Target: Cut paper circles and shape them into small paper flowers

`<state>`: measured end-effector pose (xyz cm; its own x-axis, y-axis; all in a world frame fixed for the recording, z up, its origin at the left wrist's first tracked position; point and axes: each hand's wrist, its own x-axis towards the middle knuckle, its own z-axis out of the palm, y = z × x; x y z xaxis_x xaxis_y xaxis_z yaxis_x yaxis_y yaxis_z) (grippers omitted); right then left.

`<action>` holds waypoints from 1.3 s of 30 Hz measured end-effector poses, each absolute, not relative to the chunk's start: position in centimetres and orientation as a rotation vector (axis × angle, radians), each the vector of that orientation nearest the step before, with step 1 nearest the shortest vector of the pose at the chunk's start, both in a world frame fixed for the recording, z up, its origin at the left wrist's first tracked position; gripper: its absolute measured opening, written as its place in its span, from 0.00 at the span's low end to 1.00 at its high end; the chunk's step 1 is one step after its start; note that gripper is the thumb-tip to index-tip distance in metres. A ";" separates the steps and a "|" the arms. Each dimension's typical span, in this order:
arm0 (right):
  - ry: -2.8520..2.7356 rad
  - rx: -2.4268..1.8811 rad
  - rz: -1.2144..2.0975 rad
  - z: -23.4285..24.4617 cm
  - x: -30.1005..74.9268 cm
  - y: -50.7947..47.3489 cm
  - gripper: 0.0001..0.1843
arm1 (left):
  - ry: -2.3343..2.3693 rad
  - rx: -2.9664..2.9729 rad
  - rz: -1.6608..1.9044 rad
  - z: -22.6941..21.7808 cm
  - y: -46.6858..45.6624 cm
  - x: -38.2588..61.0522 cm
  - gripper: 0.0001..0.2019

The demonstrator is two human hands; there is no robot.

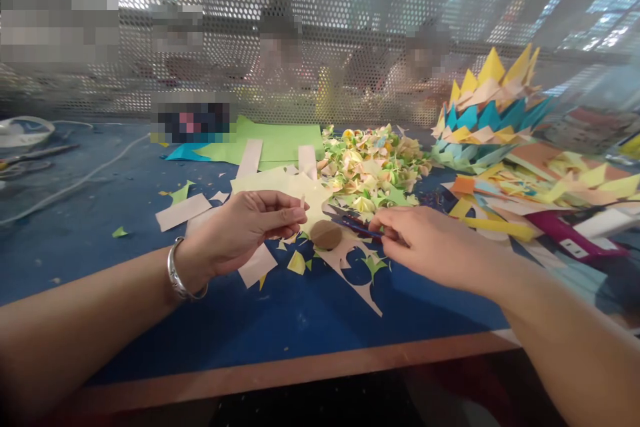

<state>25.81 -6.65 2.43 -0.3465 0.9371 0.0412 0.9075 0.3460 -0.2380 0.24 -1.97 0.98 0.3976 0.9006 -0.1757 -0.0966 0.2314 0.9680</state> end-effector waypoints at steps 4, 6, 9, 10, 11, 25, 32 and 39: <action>-2.396 -1.748 0.263 3.2 25.8 -6.2 0.08 | 0.943 1.053 0.841 1.0 -1.7 0.3 0.04; -2.331 -1.781 0.241 3.7 25.7 -6.2 0.09 | 0.955 1.035 0.847 1.0 -1.6 0.2 0.05; -2.220 -1.738 0.190 4.1 25.4 -6.2 0.12 | 0.959 1.021 0.847 1.1 -1.5 0.1 0.07; -2.194 -1.700 0.183 4.1 25.3 -6.1 0.12 | 0.961 1.014 0.845 1.1 -1.5 0.1 0.07; -2.174 -1.657 0.184 4.0 25.0 -6.0 0.12 | 0.964 1.007 0.843 1.1 -1.5 0.1 0.07; -1.821 -1.308 0.769 2.8 21.7 -3.9 0.09 | 0.909 0.932 0.836 0.6 -1.2 0.1 0.05; -1.546 -1.123 1.061 2.0 20.0 -2.4 0.03 | 0.929 1.058 0.828 0.8 -1.6 0.2 0.09; -1.566 -1.124 1.285 0.6 19.3 -2.5 0.04 | 0.943 1.252 0.744 0.8 -2.0 0.4 0.08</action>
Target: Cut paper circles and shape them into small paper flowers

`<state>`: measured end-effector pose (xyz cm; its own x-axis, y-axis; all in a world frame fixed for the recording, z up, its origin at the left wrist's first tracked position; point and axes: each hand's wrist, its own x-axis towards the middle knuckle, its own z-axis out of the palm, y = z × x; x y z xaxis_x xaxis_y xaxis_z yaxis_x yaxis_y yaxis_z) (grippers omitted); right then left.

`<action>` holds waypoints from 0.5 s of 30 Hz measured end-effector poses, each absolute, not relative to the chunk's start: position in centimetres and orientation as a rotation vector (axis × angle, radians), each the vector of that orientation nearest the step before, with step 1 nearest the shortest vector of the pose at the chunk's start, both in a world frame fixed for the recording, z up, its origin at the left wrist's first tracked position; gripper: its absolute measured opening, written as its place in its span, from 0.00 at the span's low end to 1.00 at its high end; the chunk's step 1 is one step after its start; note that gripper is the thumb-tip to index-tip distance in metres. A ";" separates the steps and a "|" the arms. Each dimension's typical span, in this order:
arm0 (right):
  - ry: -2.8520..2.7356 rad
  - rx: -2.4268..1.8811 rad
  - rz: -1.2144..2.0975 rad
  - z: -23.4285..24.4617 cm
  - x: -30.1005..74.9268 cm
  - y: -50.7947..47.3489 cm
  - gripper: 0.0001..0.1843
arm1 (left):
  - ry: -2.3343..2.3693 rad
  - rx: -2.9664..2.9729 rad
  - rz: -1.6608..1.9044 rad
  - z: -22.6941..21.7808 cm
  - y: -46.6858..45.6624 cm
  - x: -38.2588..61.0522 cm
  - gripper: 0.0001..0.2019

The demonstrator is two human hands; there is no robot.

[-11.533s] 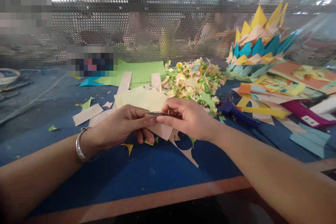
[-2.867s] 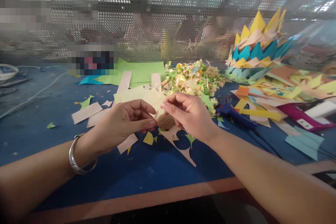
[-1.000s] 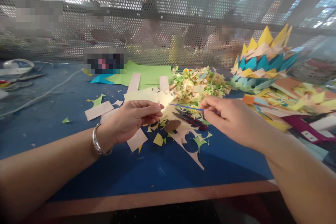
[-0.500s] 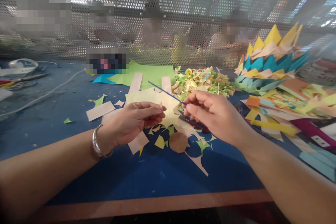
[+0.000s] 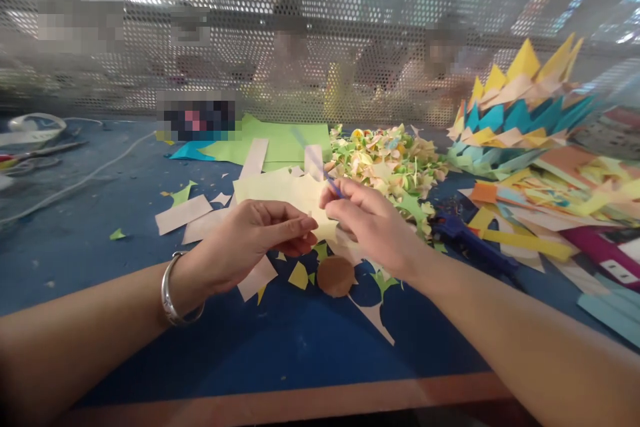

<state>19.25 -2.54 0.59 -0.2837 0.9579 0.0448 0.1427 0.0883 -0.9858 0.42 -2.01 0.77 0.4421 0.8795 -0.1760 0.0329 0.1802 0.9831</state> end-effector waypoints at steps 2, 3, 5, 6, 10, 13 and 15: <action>-1.665 -1.126 1.207 0.4 19.2 -2.7 0.07 | 0.936 1.300 0.722 0.6 -2.0 0.4 0.08; -1.712 -1.122 1.155 0.3 19.1 -2.7 0.09 | 0.938 1.315 0.712 0.6 -2.0 0.4 0.08; -1.781 -1.101 1.060 0.3 19.0 -2.8 0.11 | 0.946 1.330 0.694 0.5 -2.0 0.3 0.08; -1.803 -1.091 1.033 0.3 19.0 -2.7 0.11 | 0.949 1.337 0.686 0.5 -2.0 0.3 0.08; -1.827 -1.071 1.020 0.2 19.0 -2.7 0.12 | 0.937 1.374 0.658 0.4 -2.1 0.3 0.08; -1.828 -1.073 1.027 0.2 19.1 -2.8 0.12 | 0.931 1.395 0.657 0.3 -2.0 0.2 0.08; -1.820 -1.066 1.056 0.3 19.1 -2.9 0.12 | 0.926 1.406 0.670 0.2 -2.0 0.2 0.08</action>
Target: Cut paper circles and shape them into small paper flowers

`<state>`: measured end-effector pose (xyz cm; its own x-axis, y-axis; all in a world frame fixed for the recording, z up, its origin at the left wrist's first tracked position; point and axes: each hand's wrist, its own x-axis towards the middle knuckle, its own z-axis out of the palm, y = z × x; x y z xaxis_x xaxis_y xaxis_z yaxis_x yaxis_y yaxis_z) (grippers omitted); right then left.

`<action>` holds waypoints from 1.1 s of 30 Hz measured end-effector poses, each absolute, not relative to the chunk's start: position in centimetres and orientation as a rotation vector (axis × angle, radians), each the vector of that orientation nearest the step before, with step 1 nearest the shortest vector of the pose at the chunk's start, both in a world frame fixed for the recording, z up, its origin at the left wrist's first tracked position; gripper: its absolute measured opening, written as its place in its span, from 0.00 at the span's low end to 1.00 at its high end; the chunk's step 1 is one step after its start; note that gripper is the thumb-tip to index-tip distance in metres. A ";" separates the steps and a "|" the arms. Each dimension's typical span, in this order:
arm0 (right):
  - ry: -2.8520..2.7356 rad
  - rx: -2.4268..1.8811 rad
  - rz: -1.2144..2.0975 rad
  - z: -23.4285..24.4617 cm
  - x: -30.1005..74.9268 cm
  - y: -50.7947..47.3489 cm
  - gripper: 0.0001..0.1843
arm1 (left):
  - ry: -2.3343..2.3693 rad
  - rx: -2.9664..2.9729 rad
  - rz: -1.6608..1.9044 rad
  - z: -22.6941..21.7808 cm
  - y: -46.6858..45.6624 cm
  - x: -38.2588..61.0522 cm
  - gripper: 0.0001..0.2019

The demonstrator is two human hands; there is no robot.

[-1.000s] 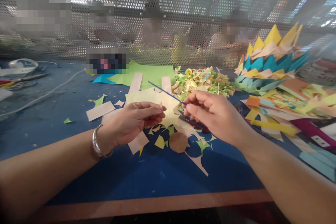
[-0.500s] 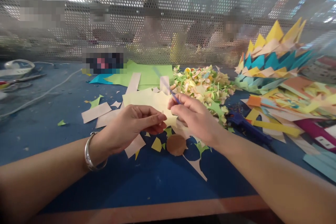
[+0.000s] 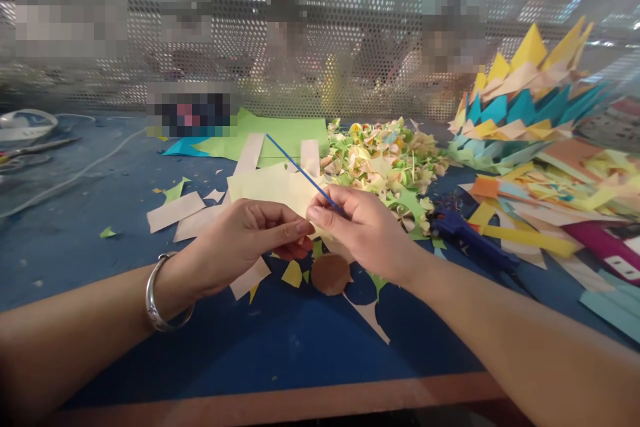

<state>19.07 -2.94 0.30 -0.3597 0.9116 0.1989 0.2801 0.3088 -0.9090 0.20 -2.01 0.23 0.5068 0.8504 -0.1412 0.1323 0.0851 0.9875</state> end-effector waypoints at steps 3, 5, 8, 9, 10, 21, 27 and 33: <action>-1.771 -1.055 1.126 0.3 19.1 -3.0 0.11 | 0.916 1.418 0.696 0.2 -2.0 0.2 0.08; -1.740 -1.043 1.164 0.2 19.1 -3.1 0.11 | 0.917 1.419 0.699 0.2 -2.0 0.2 0.07; -1.721 -1.026 1.192 0.1 19.2 -3.0 0.11 | 0.917 1.412 0.683 0.3 -2.1 0.3 0.07; -1.719 -1.026 1.196 0.1 19.2 -3.0 0.11 | 0.913 1.405 0.680 0.3 -2.1 0.3 0.08; -1.720 -1.026 1.196 0.1 19.2 -3.0 0.11 | 0.908 1.395 0.678 0.4 -2.1 0.3 0.08; -1.782 -1.042 1.078 0.2 19.3 -3.2 0.12 | 0.908 1.317 0.670 0.7 -2.3 0.4 0.10; -1.903 -1.083 0.890 0.3 19.4 -3.2 0.12 | 0.910 1.317 0.674 0.7 -2.4 0.4 0.10; -1.956 -1.118 0.757 0.2 19.5 -3.1 0.14 | 0.903 1.429 0.656 0.8 -2.4 0.4 0.08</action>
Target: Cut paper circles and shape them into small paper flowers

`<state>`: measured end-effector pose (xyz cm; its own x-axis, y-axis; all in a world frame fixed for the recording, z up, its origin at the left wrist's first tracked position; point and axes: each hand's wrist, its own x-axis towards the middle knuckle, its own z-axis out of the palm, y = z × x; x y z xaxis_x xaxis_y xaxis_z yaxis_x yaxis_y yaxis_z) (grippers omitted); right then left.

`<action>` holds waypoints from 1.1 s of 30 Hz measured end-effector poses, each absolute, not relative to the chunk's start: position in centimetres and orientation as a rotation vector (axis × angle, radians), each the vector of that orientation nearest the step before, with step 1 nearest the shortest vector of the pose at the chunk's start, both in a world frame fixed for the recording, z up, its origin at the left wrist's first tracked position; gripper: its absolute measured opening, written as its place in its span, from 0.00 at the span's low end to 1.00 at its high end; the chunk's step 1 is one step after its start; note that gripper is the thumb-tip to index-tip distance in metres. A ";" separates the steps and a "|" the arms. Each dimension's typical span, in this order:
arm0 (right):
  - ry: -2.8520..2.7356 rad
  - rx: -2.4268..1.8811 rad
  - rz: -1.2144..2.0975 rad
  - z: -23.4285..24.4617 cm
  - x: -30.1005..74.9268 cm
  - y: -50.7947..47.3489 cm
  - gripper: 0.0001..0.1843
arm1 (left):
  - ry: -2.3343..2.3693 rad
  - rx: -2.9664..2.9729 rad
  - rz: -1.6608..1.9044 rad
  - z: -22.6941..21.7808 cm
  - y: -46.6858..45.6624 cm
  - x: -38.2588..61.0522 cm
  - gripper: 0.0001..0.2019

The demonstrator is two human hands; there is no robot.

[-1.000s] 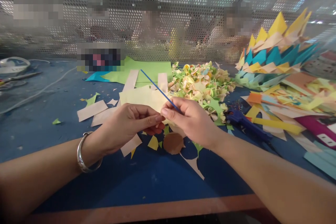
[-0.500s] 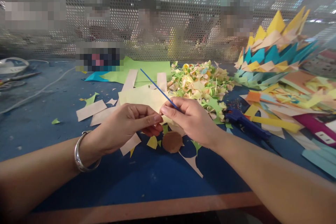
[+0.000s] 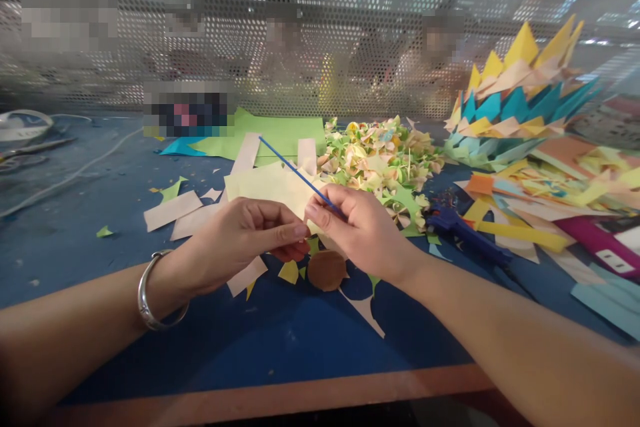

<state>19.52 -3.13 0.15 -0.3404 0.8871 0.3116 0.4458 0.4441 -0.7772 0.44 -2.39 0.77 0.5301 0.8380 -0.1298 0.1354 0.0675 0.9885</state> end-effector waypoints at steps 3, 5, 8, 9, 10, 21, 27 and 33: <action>-1.950 -1.120 0.749 0.1 19.5 -3.2 0.14 | 0.928 1.510 0.629 0.8 -2.4 0.3 0.08; -1.954 -1.115 0.747 0.1 19.5 -3.2 0.14 | 0.934 1.558 0.612 0.8 -2.4 0.2 0.08; -1.974 -1.129 0.736 0.2 19.3 -3.3 0.14 | 0.923 1.640 0.568 0.8 -2.3 -0.1 0.09; -1.980 -1.135 0.731 0.3 19.3 -3.3 0.14 | 0.922 1.677 0.557 0.7 -2.2 -0.1 0.09; -1.987 -1.135 0.727 0.3 19.2 -3.4 0.14 | 0.923 1.719 0.562 0.7 -2.2 -0.2 0.10; -1.998 -1.128 0.755 -0.2 18.8 -3.8 0.14 | 0.907 1.537 0.790 0.5 -2.0 0.3 0.09; -1.975 -1.092 0.669 -0.1 19.0 -3.9 0.18 | 0.969 1.362 0.777 1.1 -2.0 0.2 0.06; -1.691 -1.048 0.723 0.2 19.1 -4.1 0.21 | 0.981 1.260 0.819 1.1 -1.7 0.3 0.05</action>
<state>19.11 -4.05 0.21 -0.1466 0.8930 0.4255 0.3090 0.4499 -0.8379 0.35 -1.71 1.06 0.3800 0.9141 -0.1412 0.0240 0.1429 0.9894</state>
